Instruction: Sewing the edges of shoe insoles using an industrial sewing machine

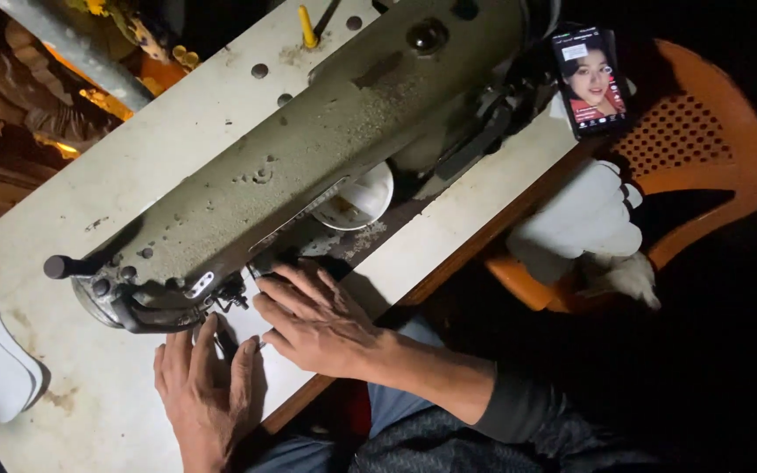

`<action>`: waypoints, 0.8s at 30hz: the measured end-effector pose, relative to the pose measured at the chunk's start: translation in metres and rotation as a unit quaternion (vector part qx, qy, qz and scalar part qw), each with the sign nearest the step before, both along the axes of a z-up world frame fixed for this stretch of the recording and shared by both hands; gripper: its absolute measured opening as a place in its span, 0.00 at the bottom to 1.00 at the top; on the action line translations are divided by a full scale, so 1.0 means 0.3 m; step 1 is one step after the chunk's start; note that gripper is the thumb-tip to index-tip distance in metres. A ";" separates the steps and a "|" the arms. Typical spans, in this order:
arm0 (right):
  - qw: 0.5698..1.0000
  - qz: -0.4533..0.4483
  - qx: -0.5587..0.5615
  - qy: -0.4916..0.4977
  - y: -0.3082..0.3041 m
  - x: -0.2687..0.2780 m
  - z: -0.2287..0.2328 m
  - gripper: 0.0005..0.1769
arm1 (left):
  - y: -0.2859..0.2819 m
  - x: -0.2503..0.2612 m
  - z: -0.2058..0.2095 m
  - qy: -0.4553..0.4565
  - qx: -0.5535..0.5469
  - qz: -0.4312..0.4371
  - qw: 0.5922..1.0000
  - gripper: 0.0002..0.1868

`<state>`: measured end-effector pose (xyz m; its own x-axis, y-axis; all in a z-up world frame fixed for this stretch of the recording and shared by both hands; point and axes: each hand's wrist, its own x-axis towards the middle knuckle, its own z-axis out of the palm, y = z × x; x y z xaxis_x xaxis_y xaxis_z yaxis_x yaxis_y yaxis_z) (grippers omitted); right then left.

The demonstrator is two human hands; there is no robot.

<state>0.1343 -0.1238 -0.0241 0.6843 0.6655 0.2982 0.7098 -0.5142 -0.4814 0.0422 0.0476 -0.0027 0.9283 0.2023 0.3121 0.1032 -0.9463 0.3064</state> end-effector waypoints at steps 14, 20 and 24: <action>0.985 0.030 0.117 -0.125 -0.037 0.026 0.056 0.14 | 0.021 0.059 0.057 -0.005 -0.025 -0.045 0.999 0.23; 0.981 0.025 0.141 -0.129 0.001 0.026 0.064 0.14 | 0.113 0.071 0.014 0.044 -0.043 -0.058 0.996 0.15; 0.982 0.023 0.135 -0.129 0.005 0.025 0.049 0.13 | 0.217 0.086 -0.124 0.084 -0.037 -0.045 0.995 0.18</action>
<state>0.1417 -0.1223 -0.0095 0.5342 0.5664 0.6275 0.8453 -0.3579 -0.3967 0.0681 0.1126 -0.0400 0.9815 0.1326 0.1382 0.0749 -0.9298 0.3603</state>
